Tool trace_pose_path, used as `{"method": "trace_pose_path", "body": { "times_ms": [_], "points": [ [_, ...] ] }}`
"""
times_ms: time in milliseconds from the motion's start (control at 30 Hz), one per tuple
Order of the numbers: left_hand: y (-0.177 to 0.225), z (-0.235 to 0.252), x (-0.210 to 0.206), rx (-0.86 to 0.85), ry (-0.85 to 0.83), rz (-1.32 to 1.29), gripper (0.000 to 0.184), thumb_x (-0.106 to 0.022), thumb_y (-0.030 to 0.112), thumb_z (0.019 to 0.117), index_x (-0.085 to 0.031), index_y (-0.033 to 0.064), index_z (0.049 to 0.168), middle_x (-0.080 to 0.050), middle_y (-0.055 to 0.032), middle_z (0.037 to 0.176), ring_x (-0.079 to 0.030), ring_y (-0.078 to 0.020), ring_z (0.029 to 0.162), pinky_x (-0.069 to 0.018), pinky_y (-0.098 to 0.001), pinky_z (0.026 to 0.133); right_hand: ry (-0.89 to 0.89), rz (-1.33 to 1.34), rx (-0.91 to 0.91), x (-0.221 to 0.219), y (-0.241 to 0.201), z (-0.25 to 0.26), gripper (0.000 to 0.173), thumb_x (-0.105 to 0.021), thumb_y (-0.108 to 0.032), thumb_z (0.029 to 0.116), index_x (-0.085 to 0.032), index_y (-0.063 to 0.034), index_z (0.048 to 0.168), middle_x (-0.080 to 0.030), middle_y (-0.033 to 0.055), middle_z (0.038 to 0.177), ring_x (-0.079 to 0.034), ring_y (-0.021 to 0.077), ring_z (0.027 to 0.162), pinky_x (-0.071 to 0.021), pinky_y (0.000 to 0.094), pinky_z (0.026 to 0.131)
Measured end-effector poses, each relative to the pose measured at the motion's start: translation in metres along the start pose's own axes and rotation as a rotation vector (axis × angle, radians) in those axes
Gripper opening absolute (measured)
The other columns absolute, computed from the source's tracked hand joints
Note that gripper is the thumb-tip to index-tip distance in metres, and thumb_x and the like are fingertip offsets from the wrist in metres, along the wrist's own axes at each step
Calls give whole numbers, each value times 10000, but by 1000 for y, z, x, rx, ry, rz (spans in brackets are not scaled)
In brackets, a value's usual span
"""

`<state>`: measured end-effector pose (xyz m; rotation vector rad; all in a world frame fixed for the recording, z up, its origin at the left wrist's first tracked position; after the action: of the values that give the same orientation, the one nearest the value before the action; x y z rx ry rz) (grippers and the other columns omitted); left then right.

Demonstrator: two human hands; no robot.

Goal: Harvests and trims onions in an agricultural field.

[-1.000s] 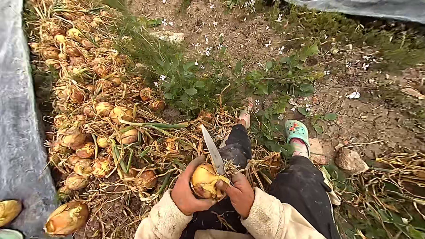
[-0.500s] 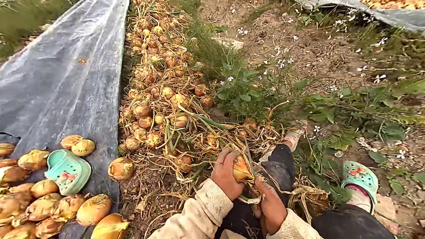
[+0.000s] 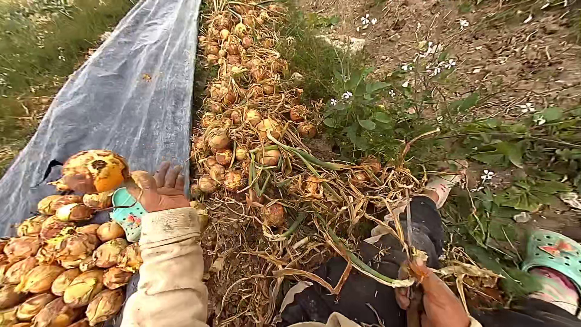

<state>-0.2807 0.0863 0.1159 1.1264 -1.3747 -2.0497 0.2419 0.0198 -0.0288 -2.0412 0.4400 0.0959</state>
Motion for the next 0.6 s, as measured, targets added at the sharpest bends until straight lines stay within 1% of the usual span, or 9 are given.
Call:
{"method": "trace_pose_path", "body": {
  "times_ms": [33,100,133,200,267,333,367,433,600],
  "points": [
    [-2,5,16,-20,-26,311,568,-419,129,1095,-115,141,1574,-653,-100,1158,-714,-181,885,-599,-338,776,-37,-6,2,-5,-1,-2,368,-231,-239,1108,-536,-97,960,-600,-39,621,-542,51,447,-500,200,440],
    [-30,12,39,68,-161,977,868,-776,89,893,-240,-5,1569,-671,-238,1225,-704,-317,1036,-558,-475,937,-132,-38,-7,-16,4,-4,215,-330,-181,1049,-520,-87,1087,-661,-48,714,-583,40,503,-523,191,487],
    [-54,14,44,166,-293,1288,924,-876,161,811,-338,-13,1541,-625,-284,1321,-631,-417,1200,-473,-577,1051,-168,-62,-8,-21,6,-5,179,-386,-153,1014,-515,-81,1115,-675,-50,735,-593,35,520,-526,189,501],
    [-101,12,66,367,-498,1771,990,-930,314,737,-408,130,1558,-408,-305,1538,-396,-516,1410,-336,-658,1137,-213,-145,-14,-26,8,-9,175,-457,-109,971,-502,-79,1137,-676,-63,772,-601,25,550,-532,190,532],
    [-128,18,105,390,-456,1849,838,-836,252,852,-406,169,1568,-294,-330,1597,-328,-560,1432,-303,-679,1136,-214,-187,-8,-25,9,-12,187,-515,-87,942,-530,-70,1127,-672,-60,779,-598,31,548,-537,199,533],
    [-127,28,128,378,-287,1752,764,-795,189,892,-418,161,1555,-350,-364,1544,-393,-544,1403,-360,-652,1119,-192,-204,-1,-22,7,-10,156,-530,-71,947,-536,-77,1103,-651,-63,746,-589,33,535,-533,201,526],
    [-121,31,133,377,-250,1731,783,-821,188,870,-426,162,1546,-372,-375,1521,-411,-543,1390,-375,-645,1109,-175,-209,-3,-20,6,-10,147,-530,-71,954,-538,-76,1100,-646,-61,739,-586,34,531,-532,201,522],
    [-102,30,126,359,-295,1827,976,-929,208,735,-398,172,1553,-395,-370,1506,-434,-552,1367,-401,-646,1091,-156,-222,-11,-19,7,-7,147,-516,-78,965,-543,-70,1110,-649,-55,743,-586,35,528,-531,200,516],
    [-104,22,131,339,-466,1915,1141,-996,265,615,-379,195,1572,-329,-334,1568,-418,-539,1383,-404,-634,1095,-175,-244,-35,-24,10,-2,133,-531,-83,974,-552,-68,1104,-647,-37,754,-574,40,517,-524,200,503]
  ]
}}
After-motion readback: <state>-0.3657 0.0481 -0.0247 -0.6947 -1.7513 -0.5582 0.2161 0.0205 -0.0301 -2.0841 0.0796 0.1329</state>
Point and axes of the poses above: each hand's wrist, its own z-axis towards the middle knuckle, its own x-axis out of the back of the hand, y = z × x, the point moved 8 cm from there along z, towards the middle knuckle
